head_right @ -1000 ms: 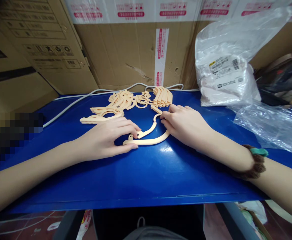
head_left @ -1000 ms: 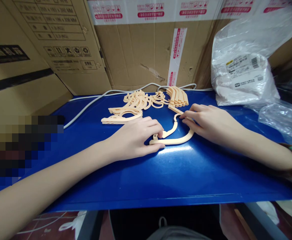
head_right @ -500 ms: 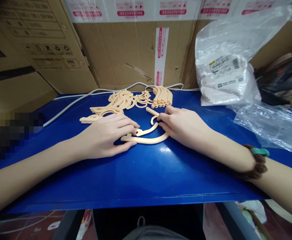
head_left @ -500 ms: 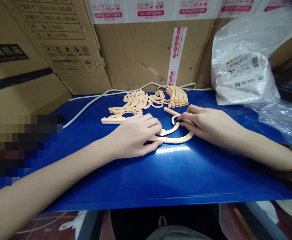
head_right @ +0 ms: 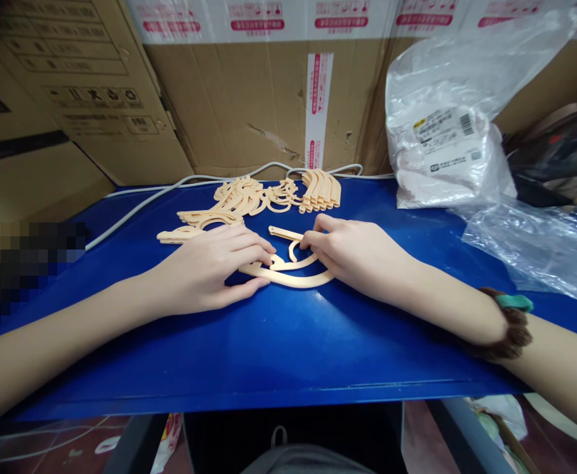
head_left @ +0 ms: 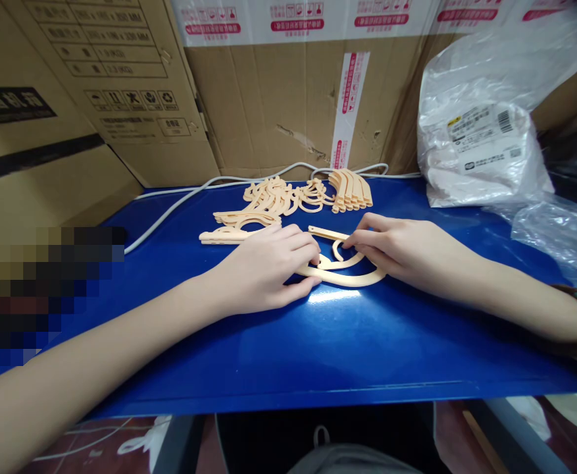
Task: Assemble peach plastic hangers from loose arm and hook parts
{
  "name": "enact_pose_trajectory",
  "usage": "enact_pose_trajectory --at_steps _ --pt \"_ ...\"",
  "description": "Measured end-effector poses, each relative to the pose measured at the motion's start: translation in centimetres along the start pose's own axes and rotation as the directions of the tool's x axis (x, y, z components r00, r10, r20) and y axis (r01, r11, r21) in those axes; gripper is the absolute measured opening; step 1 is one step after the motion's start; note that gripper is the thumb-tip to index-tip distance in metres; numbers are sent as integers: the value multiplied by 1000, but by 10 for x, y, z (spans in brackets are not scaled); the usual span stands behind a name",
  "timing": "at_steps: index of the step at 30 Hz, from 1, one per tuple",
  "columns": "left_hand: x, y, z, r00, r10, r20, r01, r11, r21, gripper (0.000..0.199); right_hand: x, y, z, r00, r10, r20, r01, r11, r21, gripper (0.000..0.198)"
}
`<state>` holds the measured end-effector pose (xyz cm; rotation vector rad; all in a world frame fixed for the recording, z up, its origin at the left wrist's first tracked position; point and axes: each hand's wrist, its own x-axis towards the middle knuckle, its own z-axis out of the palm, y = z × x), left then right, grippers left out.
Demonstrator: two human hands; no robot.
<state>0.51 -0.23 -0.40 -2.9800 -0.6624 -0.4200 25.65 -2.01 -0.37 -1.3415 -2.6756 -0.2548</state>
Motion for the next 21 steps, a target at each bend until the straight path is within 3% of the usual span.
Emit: enact_pose_trajectory --at_steps 9,21 --pt "0 0 2 1000 15 10 -14 999 -32 21 1 0 1 999 41 10 -42 997 62 32" --pt "0 0 5 1000 23 -13 -24 995 -98 19 1 2 1 1000 10 -14 -9 997 80 31"
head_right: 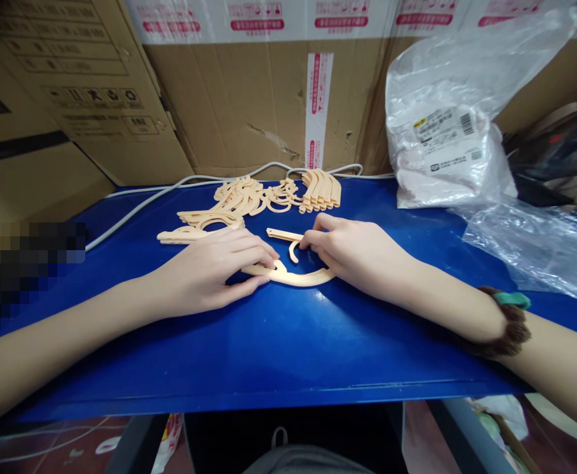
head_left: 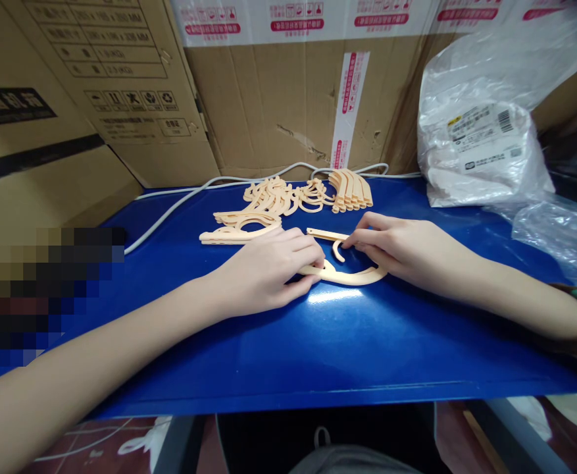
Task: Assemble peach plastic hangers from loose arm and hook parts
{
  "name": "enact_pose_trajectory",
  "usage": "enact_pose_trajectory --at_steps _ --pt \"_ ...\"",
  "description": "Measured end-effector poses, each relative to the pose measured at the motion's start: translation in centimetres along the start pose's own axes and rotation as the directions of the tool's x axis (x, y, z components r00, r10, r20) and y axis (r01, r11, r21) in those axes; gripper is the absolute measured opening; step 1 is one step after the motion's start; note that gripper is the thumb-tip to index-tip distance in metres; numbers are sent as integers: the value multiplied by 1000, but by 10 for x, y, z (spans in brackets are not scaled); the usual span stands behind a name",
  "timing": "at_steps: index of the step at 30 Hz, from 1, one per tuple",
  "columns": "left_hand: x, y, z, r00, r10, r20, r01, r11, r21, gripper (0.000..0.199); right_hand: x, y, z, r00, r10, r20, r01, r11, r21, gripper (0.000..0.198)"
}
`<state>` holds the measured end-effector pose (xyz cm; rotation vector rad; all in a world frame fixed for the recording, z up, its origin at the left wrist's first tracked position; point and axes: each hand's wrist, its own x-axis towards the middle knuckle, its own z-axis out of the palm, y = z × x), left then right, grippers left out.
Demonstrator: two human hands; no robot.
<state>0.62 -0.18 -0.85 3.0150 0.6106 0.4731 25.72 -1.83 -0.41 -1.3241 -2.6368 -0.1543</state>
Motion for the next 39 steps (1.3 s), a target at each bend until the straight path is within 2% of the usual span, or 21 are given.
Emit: enact_pose_trajectory --at_steps 6,14,22,27,34,39 --pt "0 1 0 999 -50 -5 50 999 -1 16 -1 -2 -1 1000 20 24 -20 1000 -3 30" --pt "2 -4 1 979 -156 -135 167 983 80 14 -2 -8 -4 999 -30 31 30 999 24 28" --pt "-1 -1 0 961 -245 -127 256 964 74 19 -2 -16 -8 996 -41 78 37 998 49 31" --pt "0 2 -2 956 -268 -123 276 959 57 14 -2 -18 -9 988 -140 72 131 984 118 35" --pt "-1 2 -1 934 -339 -108 348 935 69 19 -6 -21 -9 952 -306 -6 301 930 212 38" --pt "-1 -1 2 923 -373 -89 375 927 -2 20 -9 -26 -10 927 -373 38 345 890 299 34"
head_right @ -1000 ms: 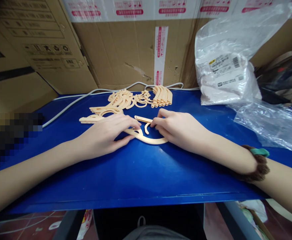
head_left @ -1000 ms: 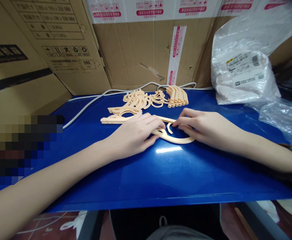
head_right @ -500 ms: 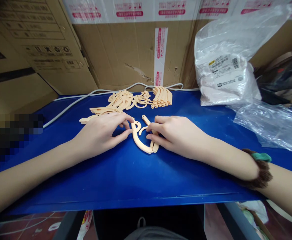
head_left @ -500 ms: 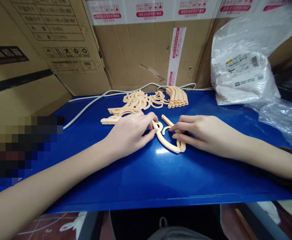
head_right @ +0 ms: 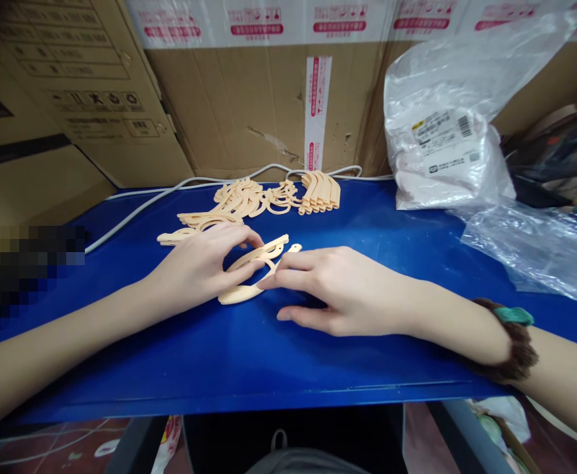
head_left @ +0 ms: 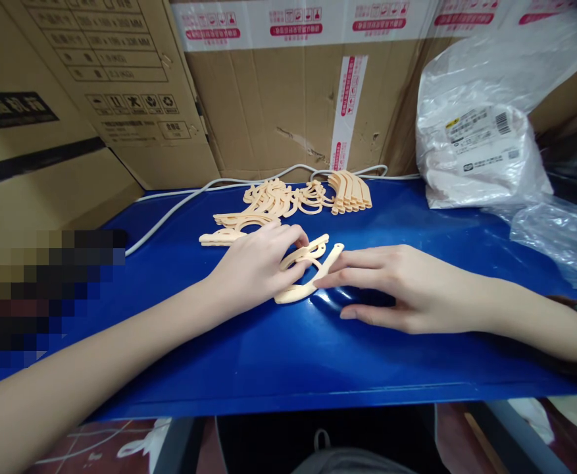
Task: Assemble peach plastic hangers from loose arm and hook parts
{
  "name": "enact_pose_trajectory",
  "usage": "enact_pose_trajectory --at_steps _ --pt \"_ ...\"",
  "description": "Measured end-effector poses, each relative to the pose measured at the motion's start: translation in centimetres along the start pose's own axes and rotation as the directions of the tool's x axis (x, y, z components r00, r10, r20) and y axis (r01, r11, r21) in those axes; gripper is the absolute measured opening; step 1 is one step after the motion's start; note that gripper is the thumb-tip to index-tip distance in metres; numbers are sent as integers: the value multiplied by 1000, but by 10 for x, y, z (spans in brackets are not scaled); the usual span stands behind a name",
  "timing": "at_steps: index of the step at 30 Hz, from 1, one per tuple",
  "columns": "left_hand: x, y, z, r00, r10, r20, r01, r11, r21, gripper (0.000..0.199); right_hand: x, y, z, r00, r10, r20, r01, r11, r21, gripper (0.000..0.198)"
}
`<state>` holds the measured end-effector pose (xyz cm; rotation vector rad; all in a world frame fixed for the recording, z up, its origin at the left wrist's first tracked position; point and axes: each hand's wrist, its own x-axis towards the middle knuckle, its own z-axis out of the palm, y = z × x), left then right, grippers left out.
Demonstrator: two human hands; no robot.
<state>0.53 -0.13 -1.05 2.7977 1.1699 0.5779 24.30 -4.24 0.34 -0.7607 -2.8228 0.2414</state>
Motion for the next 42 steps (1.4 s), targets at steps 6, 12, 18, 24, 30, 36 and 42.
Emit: enact_pose_trajectory --at_steps 6,12,18,24,30,36,42 --pt "2 -4 1 998 59 3 -59 998 -36 13 2 6 5 985 146 -93 -159 976 -148 32" --pt "4 -11 -3 984 176 -11 -176 982 -74 8 4 15 5 928 349 -132 -370 905 -209 29" --pt "7 -15 -1 981 189 -43 -191 981 -40 10 4 12 3 953 298 -59 -303 944 -131 22" --pt "9 -21 2 975 211 -74 -212 977 -5 11 2 5 1 988 151 33 -150 988 -29 21" --pt "9 -21 1 976 212 -57 -213 977 -8 13 2 1 0 990 118 73 -114 992 -48 23" --pt "9 -21 0 975 209 -71 -209 978 16 13 1 2 -1 991 113 71 -110 993 -50 23" --pt "10 -20 -1 975 217 -46 -216 976 7 16 2 4 -1 993 108 40 -105 992 -72 23"
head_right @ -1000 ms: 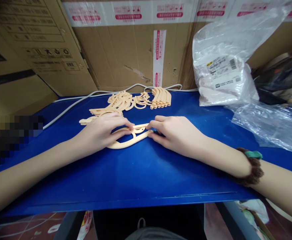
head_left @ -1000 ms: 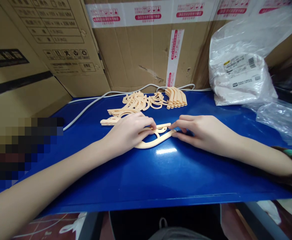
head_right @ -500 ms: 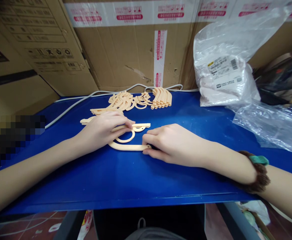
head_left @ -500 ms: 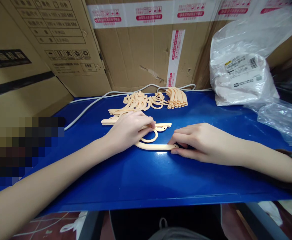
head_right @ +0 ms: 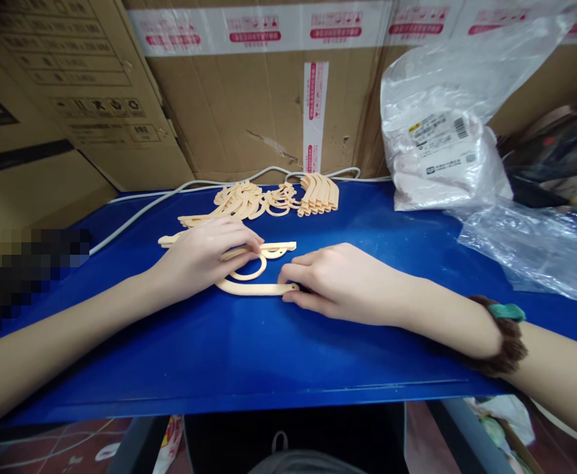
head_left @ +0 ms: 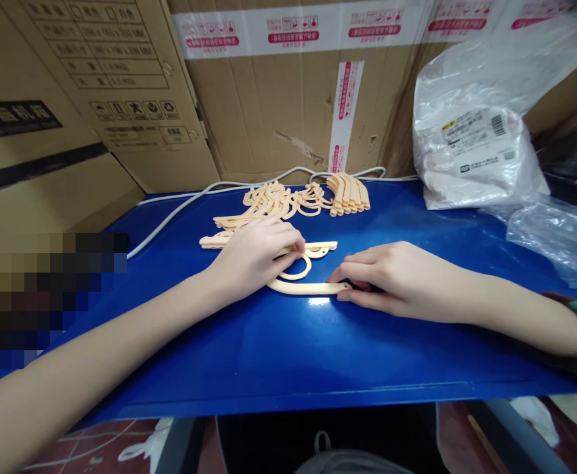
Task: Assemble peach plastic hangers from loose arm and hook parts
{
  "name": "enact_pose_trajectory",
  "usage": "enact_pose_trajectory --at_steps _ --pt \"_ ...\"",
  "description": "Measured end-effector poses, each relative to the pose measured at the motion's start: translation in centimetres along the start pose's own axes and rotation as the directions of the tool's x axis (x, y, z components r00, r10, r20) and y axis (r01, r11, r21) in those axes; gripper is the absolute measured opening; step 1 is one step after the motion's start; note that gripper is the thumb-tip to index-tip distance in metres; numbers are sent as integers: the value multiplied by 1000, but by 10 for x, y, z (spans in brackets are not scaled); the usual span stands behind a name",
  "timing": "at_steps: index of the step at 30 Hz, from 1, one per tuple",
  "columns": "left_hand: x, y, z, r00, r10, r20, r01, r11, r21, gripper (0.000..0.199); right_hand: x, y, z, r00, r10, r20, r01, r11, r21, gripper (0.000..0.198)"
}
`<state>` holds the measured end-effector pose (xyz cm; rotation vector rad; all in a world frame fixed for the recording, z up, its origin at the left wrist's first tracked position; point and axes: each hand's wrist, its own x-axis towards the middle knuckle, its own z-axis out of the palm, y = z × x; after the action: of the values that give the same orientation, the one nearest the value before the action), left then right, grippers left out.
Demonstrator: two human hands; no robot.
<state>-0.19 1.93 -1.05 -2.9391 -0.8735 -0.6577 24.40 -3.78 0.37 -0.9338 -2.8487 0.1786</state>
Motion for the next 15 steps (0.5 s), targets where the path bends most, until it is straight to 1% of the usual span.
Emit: enact_pose_trajectory --at_steps 3,6,9,12,15 --pt "0 1 -1 1000 -1 7 1 1000 -5 16 0 2 0 1000 3 -17 -3 1000 -4 23" --pt "0 5 -2 1000 -15 4 15 1000 -16 16 1 3 -1 1000 18 -7 -18 1000 4 26" --pt "-1 11 -2 1000 -5 0 5 999 -48 16 2 5 -1 998 63 -24 -62 998 12 29" --pt "-2 19 -2 1000 23 7 -23 997 -73 17 5 10 -2 980 156 -125 -152 987 43 29" --pt "-2 25 -2 999 39 29 -37 996 -82 19 15 19 -6 942 219 -254 -210 976 63 27"
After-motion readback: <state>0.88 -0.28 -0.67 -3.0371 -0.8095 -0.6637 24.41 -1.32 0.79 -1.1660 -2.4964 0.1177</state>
